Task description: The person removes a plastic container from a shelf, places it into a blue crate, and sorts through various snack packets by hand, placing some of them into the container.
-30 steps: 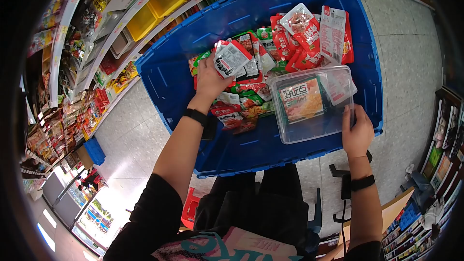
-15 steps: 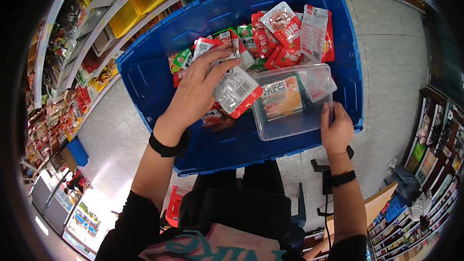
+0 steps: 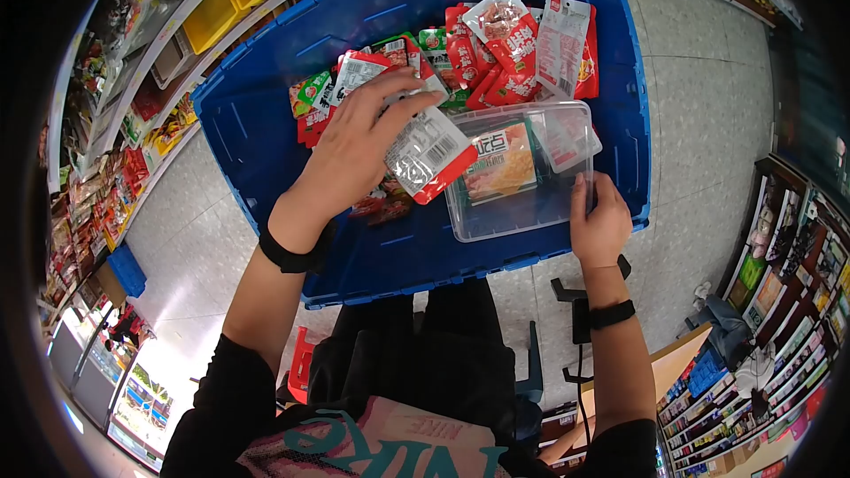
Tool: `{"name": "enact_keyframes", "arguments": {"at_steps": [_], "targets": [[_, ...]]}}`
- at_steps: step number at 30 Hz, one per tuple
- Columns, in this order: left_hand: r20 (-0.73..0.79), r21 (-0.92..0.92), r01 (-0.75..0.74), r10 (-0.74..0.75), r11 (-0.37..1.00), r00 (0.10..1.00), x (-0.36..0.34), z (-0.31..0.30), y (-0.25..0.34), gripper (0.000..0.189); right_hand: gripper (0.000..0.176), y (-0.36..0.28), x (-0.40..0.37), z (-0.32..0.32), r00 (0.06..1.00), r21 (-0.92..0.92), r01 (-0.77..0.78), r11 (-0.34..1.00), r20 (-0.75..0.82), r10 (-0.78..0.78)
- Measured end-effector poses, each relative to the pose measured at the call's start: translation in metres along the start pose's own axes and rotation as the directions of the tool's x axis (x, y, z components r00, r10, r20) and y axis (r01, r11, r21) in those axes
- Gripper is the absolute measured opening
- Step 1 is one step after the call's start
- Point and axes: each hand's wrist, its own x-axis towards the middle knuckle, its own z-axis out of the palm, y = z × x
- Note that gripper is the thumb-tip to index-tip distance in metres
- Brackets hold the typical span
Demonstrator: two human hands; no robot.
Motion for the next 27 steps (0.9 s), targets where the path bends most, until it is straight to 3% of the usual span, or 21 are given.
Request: {"name": "enact_keyframes", "arguments": {"at_steps": [2, 4, 5, 7, 8, 9, 11, 13, 16, 18, 19, 21, 22, 23, 25, 27], "targets": [[-0.001, -0.024, 0.014, -0.014, 1.000, 1.000, -0.001, 0.000, -0.005, 0.072, 0.025, -0.002, 0.000, -0.002, 1.000, 0.002, -0.004, 1.000, 0.006, 0.004], [-0.120, -0.159, 0.220, -0.240, 0.963, 0.963, -0.002, -0.003, -0.011, 0.076, 0.025, -0.004, 0.000, -0.002, 1.000, 0.009, -0.010, 1.000, 0.009, 0.010], [-0.118, -0.155, 0.221, -0.240, 0.963, 0.964, -0.005, -0.001, -0.018, 0.076, 0.026, -0.003, 0.000, -0.002, 1.000, 0.005, -0.005, 1.000, 0.002, 0.005], [-0.141, -0.111, 0.464, -0.476, 0.879, 0.868, -0.016, 0.009, -0.041, 0.082, 0.026, -0.002, 0.000, -0.001, 1.000, 0.006, 0.000, 1.000, -0.004, 0.000], [-0.134, -0.009, 0.486, -0.483, 0.874, 0.865, -0.021, 0.011, -0.054, 0.086, 0.026, -0.002, 0.000, -0.001, 1.000, 0.002, 0.000, 1.000, 0.000, 0.000], [-0.133, -0.005, 0.487, -0.483, 0.873, 0.865, -0.027, 0.018, -0.066, 0.086, 0.026, -0.001, 0.000, -0.001, 1.000, -0.001, 0.000, 1.000, 0.004, 0.000], [-0.223, 0.030, 0.601, -0.581, 0.799, 0.783, -0.036, 0.029, -0.083, 0.090, 0.026, -0.001, 0.000, -0.001, 1.000, 0.000, -0.009, 1.000, 0.009, 0.009], [-0.233, 0.100, 0.614, -0.581, 0.783, 0.780, -0.042, 0.032, -0.088, 0.096, 0.026, -0.001, 0.000, -0.001, 1.000, -0.001, -0.018, 1.000, 0.015, 0.018], [-0.196, 0.114, 0.658, -0.633, 0.744, 0.749, -0.050, 0.034, -0.089, 0.090, 0.025, -0.002, 0.000, -0.001, 1.000, 0.003, -0.023, 1.000, 0.016, 0.023], [-0.013, 0.096, 0.714, -0.716, 0.693, 0.698, -0.057, 0.036, -0.092, 0.067, 0.025, -0.003, 0.000, -0.002, 1.000, -0.005, -0.019, 1.000, 0.017, 0.019], [-0.014, 0.097, 0.714, -0.716, 0.694, 0.698, -0.063, 0.041, -0.098, 0.067, 0.025, -0.003, 0.000, -0.002, 1.000, -0.003, -0.020, 1.000, 0.017, 0.020], [0.339, -0.102, 0.792, -0.727, 0.602, 0.597, -0.077, 0.053, -0.113, 0.045, 0.025, -0.002, 0.000, -0.002, 0.999, 0.004, -0.020, 1.000, 0.026, 0.020], [0.364, 0.024, 0.773, -0.725, 0.634, 0.584, -0.081, 0.057, -0.109, 0.038, 0.025, -0.002, 0.000, -0.002, 0.999, 0.006, -0.021, 1.000, 0.025, 0.021], [0.364, 0.026, 0.773, -0.726, 0.634, 0.584, -0.086, 0.060, -0.104, 0.038, 0.025, -0.003, 0.000, -0.002, 1.000, 0.008, -0.019, 1.000, 0.023, 0.018], [0.318, 0.338, 0.641, -0.725, 0.689, 0.612, -0.095, 0.068, -0.096, 0.041, 0.025, -0.003, 0.000, -0.002, 1.000, 0.011, -0.017, 1.000, 0.020, 0.017], [0.303, 0.409, 0.640, -0.758, 0.650, 0.577, -0.098, 0.074, -0.097, 0.045, 0.025, -0.002, 0.000, -0.001, 1.000, 0.016, -0.017, 1.000, 0.014, 0.017]]}}
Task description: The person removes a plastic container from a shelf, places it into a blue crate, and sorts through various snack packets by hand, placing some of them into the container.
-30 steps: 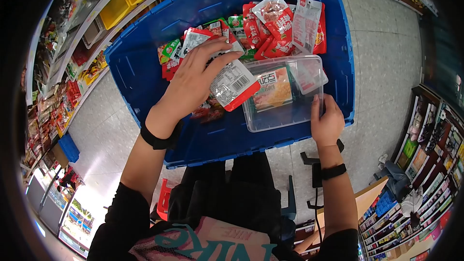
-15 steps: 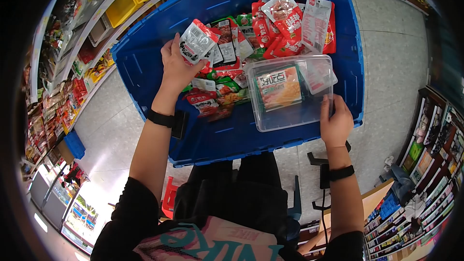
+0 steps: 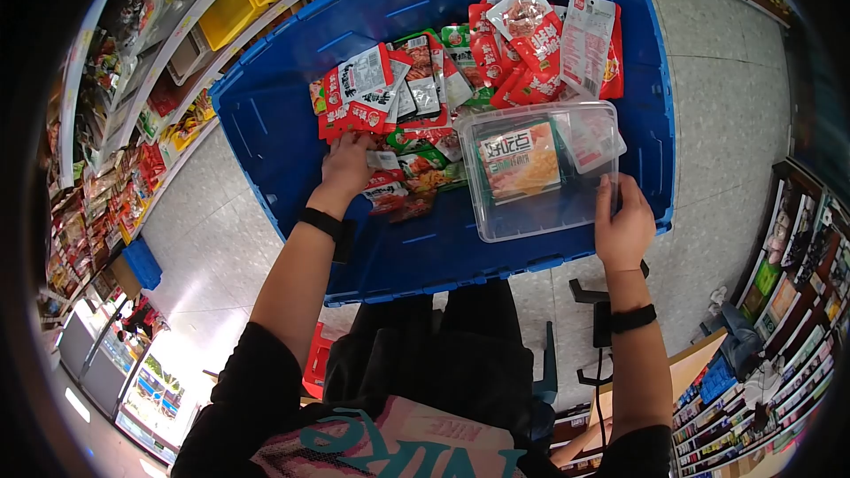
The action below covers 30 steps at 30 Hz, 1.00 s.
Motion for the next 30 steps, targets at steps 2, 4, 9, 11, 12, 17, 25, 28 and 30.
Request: {"name": "enact_keyframes", "arguments": {"at_steps": [2, 4, 9, 11, 12, 17, 25, 28, 30], "targets": [[0.128, 0.167, 0.062, -0.084, 0.984, 0.988, 0.000, 0.004, -0.002, 0.039, 0.025, 0.002, 0.000, 0.000, 1.000, -0.013, 0.001, 1.000, 0.000, -0.001], [0.242, 0.206, 0.083, -0.133, 0.975, 0.961, 0.002, 0.008, -0.003, 0.038, 0.025, 0.001, 0.000, 0.000, 1.000, -0.025, 0.002, 1.000, -0.001, -0.002], [0.270, 0.309, 0.095, -0.183, 0.946, 0.945, -0.001, 0.029, -0.006, 0.030, 0.025, 0.001, 0.000, 0.000, 1.000, -0.026, -0.012, 1.000, 0.006, 0.012], [0.286, 0.299, 0.034, -0.124, 0.953, 0.950, -0.001, 0.024, -0.002, 0.025, 0.025, 0.001, 0.000, 0.000, 1.000, -0.023, -0.010, 1.000, 0.002, 0.010], [0.286, 0.300, 0.035, -0.125, 0.953, 0.950, 0.000, 0.022, 0.001, 0.025, 0.025, 0.001, 0.000, 0.000, 1.000, -0.021, -0.009, 1.000, 0.000, 0.009], [0.287, 0.258, -0.054, -0.023, 0.965, 0.958, -0.005, -0.017, 0.014, 0.022, 0.025, 0.001, 0.000, 0.000, 1.000, -0.007, 0.000, 1.000, 0.005, 0.000], [0.077, 0.127, -0.126, 0.117, 0.984, 0.990, -0.016, -0.126, 0.019, 0.033, 0.025, 0.001, 0.000, 0.000, 1.000, -0.008, 0.002, 1.000, 0.010, -0.002], [0.010, -0.155, -0.142, 0.146, 0.978, 0.989, -0.003, -0.132, 0.017, 0.040, 0.025, 0.001, 0.000, 0.000, 1.000, -0.008, 0.010, 1.000, -0.001, -0.010], [-0.042, -0.655, -0.065, 0.050, 0.753, 0.998, 0.003, -0.123, 0.023, 0.047, 0.026, 0.002, 0.000, 0.000, 1.000, -0.012, 0.007, 1.000, 0.004, -0.006]]}}
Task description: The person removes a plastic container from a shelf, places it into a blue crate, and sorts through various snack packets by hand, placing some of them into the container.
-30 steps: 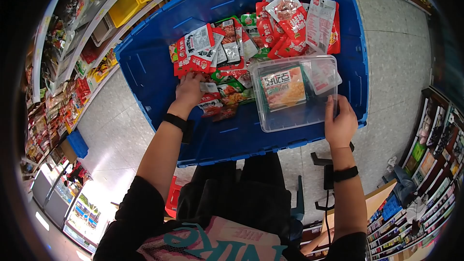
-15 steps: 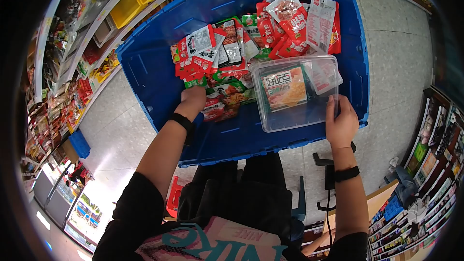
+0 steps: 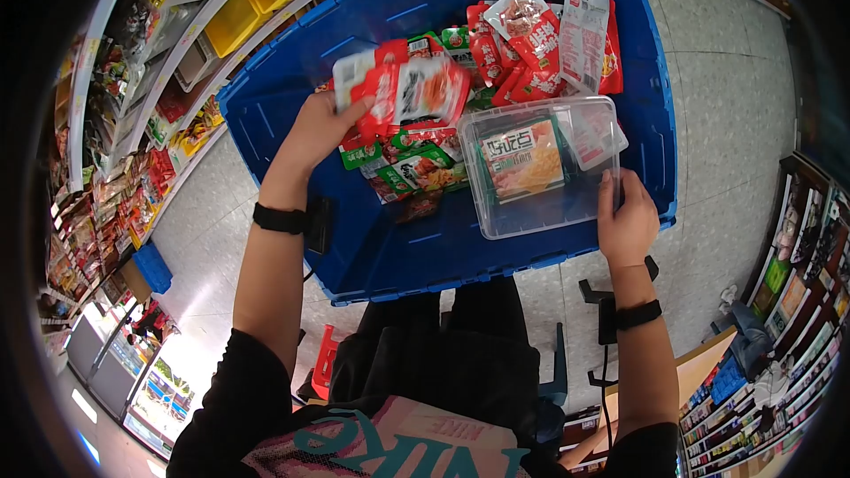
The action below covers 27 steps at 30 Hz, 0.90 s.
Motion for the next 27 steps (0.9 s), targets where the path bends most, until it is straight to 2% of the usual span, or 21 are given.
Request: {"name": "enact_keyframes", "arguments": {"at_steps": [2, 4, 5, 6, 8, 10, 11, 12, 14, 15, 16, 18, 19, 21, 22, 24, 25, 27], "targets": [[-0.021, -0.038, 0.007, -0.008, 0.999, 1.000, 0.010, 0.014, -0.022, 0.045, 0.026, -0.001, 0.000, -0.001, 1.000, 0.003, -0.007, 1.000, 0.002, 0.007], [-0.214, 0.356, -0.036, 0.119, 0.934, 0.969, 0.004, 0.026, -0.031, 0.039, 0.026, -0.001, 0.000, -0.001, 1.000, 0.006, -0.014, 1.000, 0.005, 0.014], [-0.158, 0.325, 0.036, 0.017, 0.945, 0.987, 0.002, 0.030, -0.039, 0.034, 0.026, 0.000, 0.000, 0.000, 1.000, 0.003, -0.005, 1.000, -0.001, 0.005], [-0.156, 0.326, 0.035, 0.017, 0.945, 0.988, 0.001, 0.037, -0.047, 0.034, 0.026, 0.000, 0.000, 0.000, 1.000, 0.000, 0.003, 1.000, -0.007, -0.003], [0.034, 0.401, 0.023, -0.040, 0.916, 0.999, -0.002, 0.054, -0.067, 0.032, 0.025, -0.001, 0.000, -0.001, 1.000, 0.004, 0.001, 1.000, -0.005, -0.001], [0.258, 0.331, -0.038, -0.052, 0.943, 0.965, -0.008, 0.074, -0.085, 0.025, 0.025, -0.001, 0.000, -0.001, 1.000, 0.009, 0.001, 1.000, -0.004, -0.001], [0.312, 0.328, -0.093, -0.015, 0.940, 0.950, -0.008, 0.090, -0.105, 0.040, 0.025, -0.001, 0.000, -0.001, 1.000, 0.011, 0.003, 1.000, -0.005, -0.003], [0.311, 0.328, -0.093, -0.014, 0.940, 0.950, -0.013, 0.103, -0.111, 0.040, 0.025, -0.001, 0.000, -0.001, 1.000, 0.012, 0.006, 1.000, -0.007, -0.006], [0.149, 0.516, -0.155, 0.091, 0.842, 0.985, -0.024, 0.126, -0.115, 0.063, 0.025, -0.001, -0.001, -0.001, 1.000, 0.014, -0.002, 1.000, -0.004, 0.002], [0.175, 0.541, -0.111, 0.018, 0.834, 0.984, -0.021, 0.132, -0.118, 0.076, 0.025, -0.001, 0.000, 0.000, 1.000, 0.016, -0.009, 1.000, 0.001, 0.009], [0.175, 0.539, -0.109, 0.016, 0.835, 0.984, -0.020, 0.132, -0.110, 0.076, 0.025, -0.001, 0.000, 0.000, 1.000, 0.014, -0.008, 1.000, 0.003, 0.007], [0.235, 0.495, -0.006, -0.127, 0.869, 0.964, -0.020, 0.127, -0.086, 0.063, 0.025, -0.001, 0.000, 0.000, 1.000, 0.010, 0.013, 1.000, -0.012, -0.013], [0.234, 0.494, -0.005, -0.128, 0.870, 0.964, -0.020, 0.129, -0.086, 0.063, 0.025, -0.001, 0.000, 0.000, 1.000, 0.009, 0.015, 1.000, -0.010, -0.015], [0.337, 0.626, -0.198, -0.033, 0.754, 0.941, -0.018, 0.132, -0.085, 0.042, 0.025, -0.002, 0.000, -0.001, 1.000, -0.004, -0.001, 1.000, -0.006, 0.001], [0.336, 0.625, -0.197, -0.033, 0.755, 0.941, -0.015, 0.137, -0.089, 0.042, 0.025, -0.002, 0.000, -0.001, 1.000, -0.004, 0.001, 1.000, -0.006, -0.001], [0.331, 0.682, -0.223, -0.021, 0.696, 0.944, -0.006, 0.147, -0.101, 0.022, 0.026, 0.000, 0.000, 0.000, 1.000, -0.016, 0.008, 1.000, -0.009, -0.008], [0.330, 0.682, -0.223, -0.021, 0.696, 0.944, -0.008, 0.146, -0.099, 0.022, 0.026, 0.000, 0.000, 0.000, 1.000, -0.016, 0.009, 1.000, -0.009, -0.009], [0.244, 0.650, -0.320, 0.209, 0.689, 0.947, -0.014, 0.143, -0.097, 0.013, 0.026, 0.000, 0.000, 0.000, 1.000, -0.005, -0.001, 1.000, -0.005, 0.001]]}}
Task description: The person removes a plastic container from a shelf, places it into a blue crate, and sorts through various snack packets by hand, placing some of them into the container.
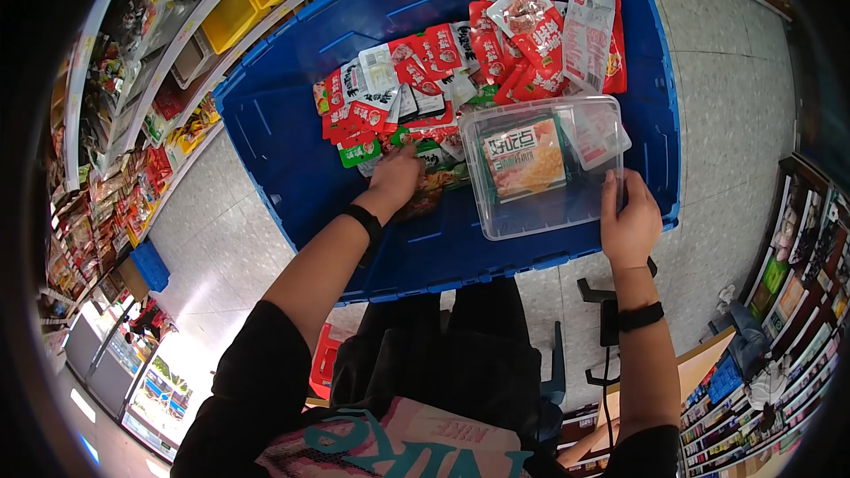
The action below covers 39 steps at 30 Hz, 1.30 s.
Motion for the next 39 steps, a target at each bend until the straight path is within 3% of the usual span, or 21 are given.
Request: {"name": "enact_keyframes", "arguments": {"at_steps": [4, 6, 7, 9, 12, 17, 20, 23, 24, 26, 27, 29, 30, 32, 33, 35, 37, 39], "targets": [[-0.155, 0.075, -0.130, 0.140, 0.989, 0.978, -0.008, -0.021, 0.001, 0.012, 0.026, -0.001, 0.000, 0.000, 1.000, 0.002, 0.003, 1.000, 0.004, -0.003], [-0.336, 0.074, -0.149, 0.166, 0.986, 0.927, -0.010, -0.018, -0.004, 0.009, 0.026, -0.001, 0.000, 0.000, 1.000, -0.003, 0.001, 1.000, -0.003, -0.001], [-0.337, 0.074, -0.150, 0.166, 0.986, 0.927, -0.008, -0.013, -0.007, 0.009, 0.026, -0.001, 0.000, -0.001, 1.000, -0.004, 0.000, 1.000, -0.003, 0.000], [-0.057, -0.088, 0.023, -0.028, 0.996, 0.998, -0.002, -0.004, -0.015, 0.010, 0.026, -0.003, 0.000, -0.002, 1.000, 0.006, -0.011, 1.000, 0.009, 0.011], [-0.031, -0.219, 0.146, -0.156, 0.965, 0.987, -0.002, -0.024, -0.015, 0.011, 0.026, -0.002, 0.000, -0.001, 1.000, 0.002, 0.000, 1.000, -0.003, 0.000], [-0.119, -0.233, 0.124, -0.154, 0.965, 0.981, -0.018, -0.076, -0.022, 0.015, 0.026, -0.002, 0.000, -0.001, 1.000, 0.004, 0.001, 1.000, 0.001, -0.001], [-0.077, -0.436, 0.222, -0.282, 0.872, 0.956, -0.027, -0.117, -0.023, 0.017, 0.025, -0.003, 0.001, -0.002, 1.000, 0.011, 0.004, 1.000, 0.006, -0.004], [-0.138, -0.669, 0.170, -0.346, 0.724, 0.928, -0.032, -0.137, -0.027, 0.019, 0.025, -0.003, 0.001, -0.002, 1.000, 0.007, 0.015, 1.000, 0.000, -0.015], [-0.139, -0.669, 0.172, -0.349, 0.723, 0.927, -0.033, -0.140, -0.027, 0.019, 0.025, -0.003, 0.000, -0.001, 1.000, 0.001, 0.022, 1.000, -0.009, -0.022], [-0.167, -0.858, 0.089, -0.440, 0.506, 0.883, -0.032, -0.153, -0.020, 0.020, 0.025, -0.003, 0.000, -0.001, 1.000, 0.012, 0.011, 1.000, -0.002, -0.011], [-0.168, -0.859, 0.089, -0.440, 0.505, 0.882, -0.030, -0.152, -0.018, 0.020, 0.025, -0.003, 0.000, -0.001, 1.000, 0.021, -0.003, 1.000, 0.004, 0.003], [-0.260, -0.937, -0.097, -0.483, 0.337, 0.836, -0.022, -0.148, -0.016, 0.023, 0.024, -0.002, 0.000, 0.000, 1.000, 0.012, 0.001, 1.000, -0.003, -0.001], [-0.262, -0.937, -0.099, -0.483, 0.336, 0.835, -0.016, -0.141, -0.018, 0.023, 0.024, -0.002, 0.000, 0.000, 1.000, 0.006, 0.003, 1.000, -0.009, -0.003], [-0.158, -0.987, -0.133, -0.565, 0.086, 0.809, -0.001, -0.116, -0.030, 0.023, 0.024, -0.002, 0.000, -0.001, 1.000, 0.005, -0.001, 1.000, -0.002, 0.001], [-0.162, -0.987, -0.137, -0.566, 0.088, 0.808, 0.005, -0.105, -0.037, 0.023, 0.024, -0.002, 0.000, -0.001, 1.000, 0.005, -0.007, 1.000, 0.008, 0.007], [-0.155, -0.953, 0.066, -0.663, 0.296, 0.733, 0.013, -0.082, -0.051, 0.025, 0.024, -0.002, 0.001, -0.001, 1.000, 0.008, -0.004, 1.000, 0.006, 0.004], [-0.144, -0.958, 0.081, -0.707, 0.274, 0.693, 0.016, -0.073, -0.054, 0.028, 0.024, -0.002, 0.001, -0.001, 1.000, 0.010, -0.004, 1.000, 0.006, 0.003], [0.022, -0.995, 0.089, -0.751, 0.049, 0.660, 0.012, -0.072, -0.047, 0.028, 0.024, -0.002, 0.001, -0.001, 1.000, 0.008, 0.018, 1.000, -0.010, -0.018]]}}
